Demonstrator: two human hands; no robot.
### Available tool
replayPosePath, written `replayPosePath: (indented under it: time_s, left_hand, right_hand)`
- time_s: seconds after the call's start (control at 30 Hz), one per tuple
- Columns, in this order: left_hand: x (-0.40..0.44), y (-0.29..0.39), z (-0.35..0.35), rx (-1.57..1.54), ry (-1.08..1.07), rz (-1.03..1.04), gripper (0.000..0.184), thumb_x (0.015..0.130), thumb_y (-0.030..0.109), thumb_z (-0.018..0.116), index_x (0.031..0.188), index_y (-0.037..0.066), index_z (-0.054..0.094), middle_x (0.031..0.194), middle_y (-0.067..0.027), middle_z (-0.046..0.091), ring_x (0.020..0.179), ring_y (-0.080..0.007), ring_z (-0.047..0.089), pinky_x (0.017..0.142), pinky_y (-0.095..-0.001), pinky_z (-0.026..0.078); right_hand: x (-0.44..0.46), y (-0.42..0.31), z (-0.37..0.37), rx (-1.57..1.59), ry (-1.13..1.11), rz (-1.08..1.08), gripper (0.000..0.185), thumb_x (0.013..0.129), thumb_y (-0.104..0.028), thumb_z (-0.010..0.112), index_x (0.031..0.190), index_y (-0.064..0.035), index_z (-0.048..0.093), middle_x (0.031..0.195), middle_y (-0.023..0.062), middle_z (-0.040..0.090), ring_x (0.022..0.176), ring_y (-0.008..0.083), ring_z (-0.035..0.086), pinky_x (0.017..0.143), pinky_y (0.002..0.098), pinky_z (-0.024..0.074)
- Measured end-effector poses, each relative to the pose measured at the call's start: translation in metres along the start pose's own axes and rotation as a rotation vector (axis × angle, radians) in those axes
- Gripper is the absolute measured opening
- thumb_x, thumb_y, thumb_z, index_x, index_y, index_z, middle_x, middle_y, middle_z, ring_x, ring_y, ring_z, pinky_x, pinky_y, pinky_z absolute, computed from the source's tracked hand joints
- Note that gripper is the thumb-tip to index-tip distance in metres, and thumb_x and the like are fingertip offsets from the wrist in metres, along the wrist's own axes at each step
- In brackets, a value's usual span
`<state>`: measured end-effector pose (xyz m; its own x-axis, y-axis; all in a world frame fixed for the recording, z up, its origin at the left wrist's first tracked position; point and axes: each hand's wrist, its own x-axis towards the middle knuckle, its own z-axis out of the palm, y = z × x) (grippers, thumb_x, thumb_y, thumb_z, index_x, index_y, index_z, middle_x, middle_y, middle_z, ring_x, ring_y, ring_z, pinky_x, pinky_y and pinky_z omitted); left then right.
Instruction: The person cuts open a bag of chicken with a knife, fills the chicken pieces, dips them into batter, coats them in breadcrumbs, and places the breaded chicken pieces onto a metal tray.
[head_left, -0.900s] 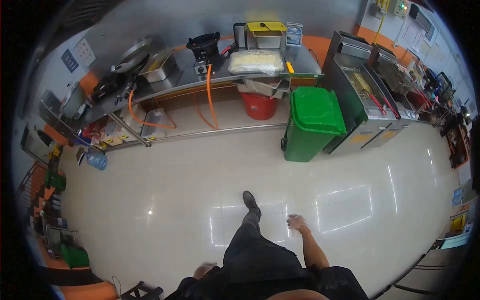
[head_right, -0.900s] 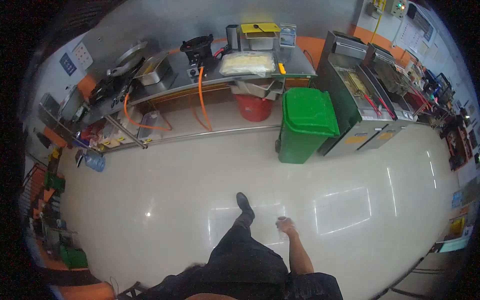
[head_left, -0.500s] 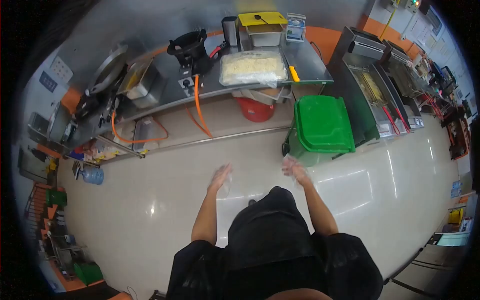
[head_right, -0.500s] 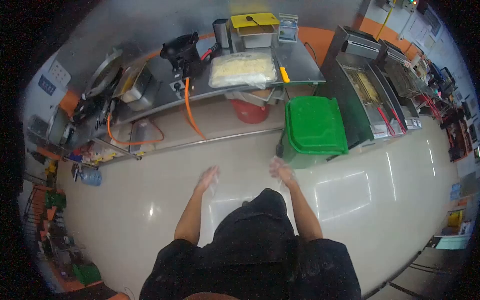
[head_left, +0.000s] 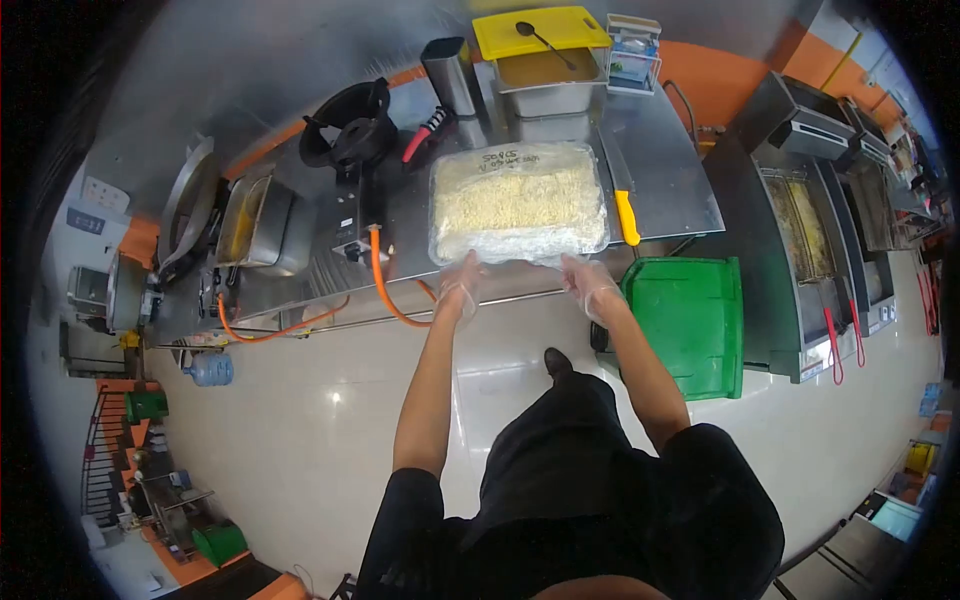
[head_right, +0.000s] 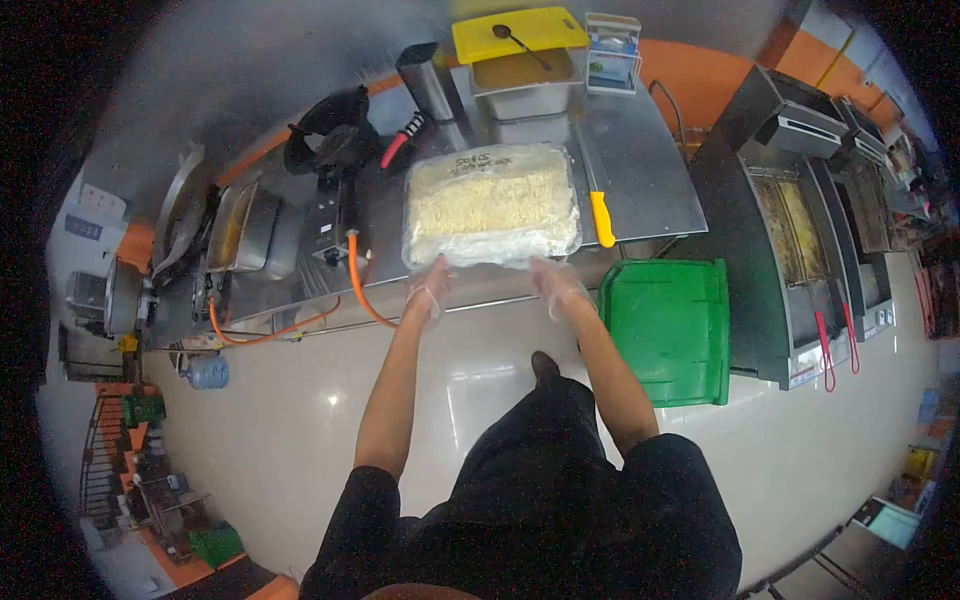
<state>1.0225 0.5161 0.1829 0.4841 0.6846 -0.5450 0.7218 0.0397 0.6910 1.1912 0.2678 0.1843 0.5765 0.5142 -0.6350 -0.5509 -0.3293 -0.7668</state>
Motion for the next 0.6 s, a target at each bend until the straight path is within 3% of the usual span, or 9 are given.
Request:
replayPosePath:
  time_s: [0.03, 0.13, 0.17, 0.27, 0.37, 0.47, 0.53, 0.57, 0.6]
  left_hand:
    - [0.013, 0.003, -0.002, 0.128, 0.016, 0.024, 0.056, 0.103, 0.053, 0.047, 0.105, 0.005, 0.074, 0.106, -0.0102, 0.076, 0.099, -0.0289, 0.068, 0.09, -0.0427, 0.05]
    - [0.042, 0.003, -0.006, 0.116, 0.063, 0.177, 0.05, 0.104, 0.048, 0.048, 0.099, 0.005, 0.074, 0.103, -0.0108, 0.076, 0.1, -0.0295, 0.068, 0.091, -0.0437, 0.05]
    - [0.046, 0.015, -0.009, -0.018, 0.056, 0.17, 0.046, 0.104, 0.045, 0.05, 0.101, 0.006, 0.074, 0.104, -0.0113, 0.076, 0.102, -0.0293, 0.068, 0.092, -0.0433, 0.049]
    - [0.024, 0.091, -0.015, -0.567, -0.003, -0.011, 0.033, 0.103, 0.036, 0.056, 0.111, 0.009, 0.073, 0.115, -0.013, 0.074, 0.115, -0.0286, 0.066, 0.1, -0.0412, 0.049]
    - [0.03, 0.097, -0.007, -0.335, 0.086, 0.64, 0.034, 0.103, 0.03, 0.061, 0.13, 0.011, 0.067, 0.13, -0.0135, 0.069, 0.124, -0.0273, 0.061, 0.109, -0.0391, 0.045]
    - [0.006, 0.101, 0.014, -0.129, 0.046, 0.987, 0.049, 0.103, 0.031, 0.061, 0.148, 0.012, 0.055, 0.154, -0.0161, 0.051, 0.145, -0.0301, 0.044, 0.124, -0.0455, 0.029]
    - [-0.008, 0.091, 0.024, 0.388, 0.126, 1.142, 0.055, 0.104, 0.034, 0.06, 0.153, 0.014, 0.049, 0.162, -0.017, 0.039, 0.153, -0.0322, 0.031, 0.127, -0.0496, 0.019]
    - [-0.013, 0.086, 0.029, 0.653, 0.17, 1.19, 0.058, 0.104, 0.035, 0.059, 0.156, 0.014, 0.046, 0.166, -0.0175, 0.033, 0.157, -0.0333, 0.025, 0.128, -0.0516, 0.014]
    - [-0.016, 0.081, 0.034, 0.659, 0.121, 1.145, 0.061, 0.103, 0.036, 0.06, 0.157, 0.014, 0.043, 0.168, -0.0171, 0.029, 0.158, -0.0341, 0.02, 0.128, -0.0527, 0.011]
  right_hand:
    - [0.01, -0.002, -0.008, -0.153, -0.072, 0.001, 0.031, 0.098, -0.036, 0.069, 0.1, -0.0045, 0.064, 0.088, 0.0038, 0.064, 0.074, 0.0128, 0.06, 0.062, 0.0279, 0.0475]
    - [0.017, -0.027, -0.005, 0.377, -0.125, -0.083, 0.032, 0.097, -0.034, 0.065, 0.112, -0.0053, 0.068, 0.09, 0.0037, 0.066, 0.074, 0.016, 0.058, 0.065, 0.0318, 0.0465]
    - [-0.004, -0.066, 0.003, 0.464, -0.073, -0.057, 0.028, 0.1, -0.025, 0.061, 0.116, -0.003, 0.067, 0.096, 0.0042, 0.067, 0.076, 0.017, 0.059, 0.069, 0.0317, 0.0492]
    - [0.014, -0.123, 0.008, 0.357, -0.035, -0.192, 0.03, 0.099, -0.023, 0.063, 0.121, -0.0024, 0.066, 0.1, 0.0058, 0.068, 0.083, 0.0194, 0.064, 0.075, 0.0326, 0.0535]
    - [0.026, -0.146, 0.0, 0.415, -0.081, -0.359, 0.052, 0.097, -0.029, 0.068, 0.14, -0.0007, 0.058, 0.119, 0.0131, 0.069, 0.102, 0.0227, 0.067, 0.092, 0.0335, 0.052]
    - [0.029, -0.145, -0.04, -0.441, 0.342, -0.645, 0.061, 0.096, -0.035, 0.07, 0.145, -0.0014, 0.054, 0.124, 0.0149, 0.069, 0.11, 0.0285, 0.067, 0.095, 0.0368, 0.0523]
    - [0.01, -0.134, -0.06, -0.522, 0.442, -0.448, 0.063, 0.094, -0.038, 0.072, 0.143, -0.0029, 0.054, 0.125, 0.0197, 0.069, 0.11, 0.0371, 0.068, 0.095, 0.0427, 0.0537]
    - [0.015, -0.117, -0.069, -0.775, 0.596, -0.532, 0.06, 0.093, -0.036, 0.072, 0.14, -0.0038, 0.055, 0.123, 0.0225, 0.069, 0.11, 0.0408, 0.067, 0.093, 0.0459, 0.0542]
    - [0.026, -0.094, -0.077, -1.027, 0.742, -0.627, 0.056, 0.092, -0.035, 0.071, 0.137, -0.0048, 0.057, 0.121, 0.0253, 0.069, 0.11, 0.0446, 0.067, 0.092, 0.0492, 0.0546]
